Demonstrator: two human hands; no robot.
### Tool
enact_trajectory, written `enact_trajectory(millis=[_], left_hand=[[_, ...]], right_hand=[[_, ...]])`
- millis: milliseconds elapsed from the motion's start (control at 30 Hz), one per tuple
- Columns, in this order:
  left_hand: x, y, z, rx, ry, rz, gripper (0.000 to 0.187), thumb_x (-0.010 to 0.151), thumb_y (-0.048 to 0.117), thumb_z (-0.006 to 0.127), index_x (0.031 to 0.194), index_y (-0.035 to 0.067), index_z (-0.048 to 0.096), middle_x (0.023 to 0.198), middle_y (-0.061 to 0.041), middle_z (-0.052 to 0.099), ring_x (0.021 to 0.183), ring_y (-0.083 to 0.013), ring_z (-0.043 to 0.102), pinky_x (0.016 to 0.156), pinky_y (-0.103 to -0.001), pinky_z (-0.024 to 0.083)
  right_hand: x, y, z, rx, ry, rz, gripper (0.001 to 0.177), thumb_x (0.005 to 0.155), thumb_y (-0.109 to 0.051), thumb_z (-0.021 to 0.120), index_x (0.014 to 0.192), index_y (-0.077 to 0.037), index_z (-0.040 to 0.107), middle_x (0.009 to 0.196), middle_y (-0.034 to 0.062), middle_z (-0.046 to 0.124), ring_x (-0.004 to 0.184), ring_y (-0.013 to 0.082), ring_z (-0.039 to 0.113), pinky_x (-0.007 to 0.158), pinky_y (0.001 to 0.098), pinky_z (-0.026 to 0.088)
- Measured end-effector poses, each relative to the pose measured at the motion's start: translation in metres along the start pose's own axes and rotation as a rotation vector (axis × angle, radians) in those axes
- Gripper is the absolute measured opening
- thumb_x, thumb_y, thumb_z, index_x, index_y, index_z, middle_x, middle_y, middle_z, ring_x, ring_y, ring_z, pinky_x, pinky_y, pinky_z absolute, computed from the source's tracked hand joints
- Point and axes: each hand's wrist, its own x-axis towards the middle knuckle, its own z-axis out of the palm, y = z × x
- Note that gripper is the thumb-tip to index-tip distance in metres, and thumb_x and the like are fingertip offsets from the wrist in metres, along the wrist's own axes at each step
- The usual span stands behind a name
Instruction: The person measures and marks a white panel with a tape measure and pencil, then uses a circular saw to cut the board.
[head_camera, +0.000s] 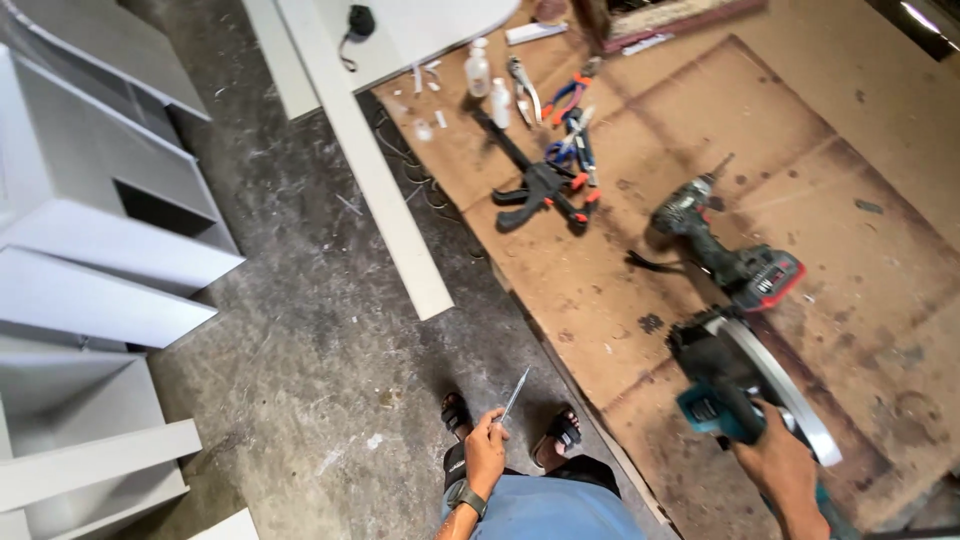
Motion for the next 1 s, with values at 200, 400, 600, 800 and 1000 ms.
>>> enact_trajectory(millis=[200,400,600,800,1000], left_hand=[[0.027,-0.003,-0.082,-0.333,0.009,-0.070,0.033,0.098,0.014,0.052,0.126,0.005,0.068,0.076,-0.004,0.074,0.056,-0.0066,0.055,0.053,-0.024,0.047],[0.082,0.026,-0.213,-0.620,-0.047,-0.060,0.033,0.100,0.015,0.054,0.127,-0.002,0.062,0.081,-0.008,0.074,0.057,-0.0074,0.059,0.055,-0.023,0.048],[0.164,0.061,-0.278,-0.510,-0.249,0.003,0.023,0.097,0.011,0.057,0.118,0.000,0.063,0.072,-0.007,0.072,0.051,-0.0072,0.057,0.047,-0.022,0.044],[0.241,0.091,-0.279,-0.611,-0.420,0.037,0.022,0.098,0.012,0.060,0.116,0.000,0.059,0.073,-0.007,0.070,0.051,-0.0066,0.054,0.048,-0.022,0.043],[0.384,0.045,-0.289,-0.744,-0.317,-0.077,0.023,0.102,0.022,0.062,0.117,0.005,0.060,0.091,-0.003,0.070,0.066,-0.0051,0.058,0.057,-0.020,0.044]], right_hand=[[-0.014,-0.007,0.059,-0.191,0.595,-0.285,0.091,0.068,-0.036,0.082,0.148,-0.003,0.052,0.114,0.0256,0.069,0.109,0.0402,0.067,0.099,0.0483,0.053],[-0.126,-0.304,0.068,0.632,0.370,-0.515,0.057,0.082,-0.003,0.070,0.137,-0.008,0.058,0.120,0.0151,0.071,0.111,0.0262,0.069,0.098,0.0376,0.053],[-0.171,-0.501,0.110,0.751,0.076,-0.804,0.077,0.079,0.006,0.064,0.150,-0.018,0.044,0.135,0.0155,0.063,0.106,0.0254,0.072,0.088,0.0367,0.057],[-0.105,-0.578,0.132,0.580,0.211,-0.842,0.058,0.079,0.007,0.068,0.132,-0.017,0.063,0.124,0.0133,0.070,0.106,0.0319,0.070,0.085,0.0369,0.057],[0.060,-0.683,0.111,0.558,0.450,-0.804,0.046,0.082,0.006,0.063,0.124,-0.011,0.068,0.121,0.0167,0.069,0.104,0.0358,0.069,0.084,0.0410,0.057]])
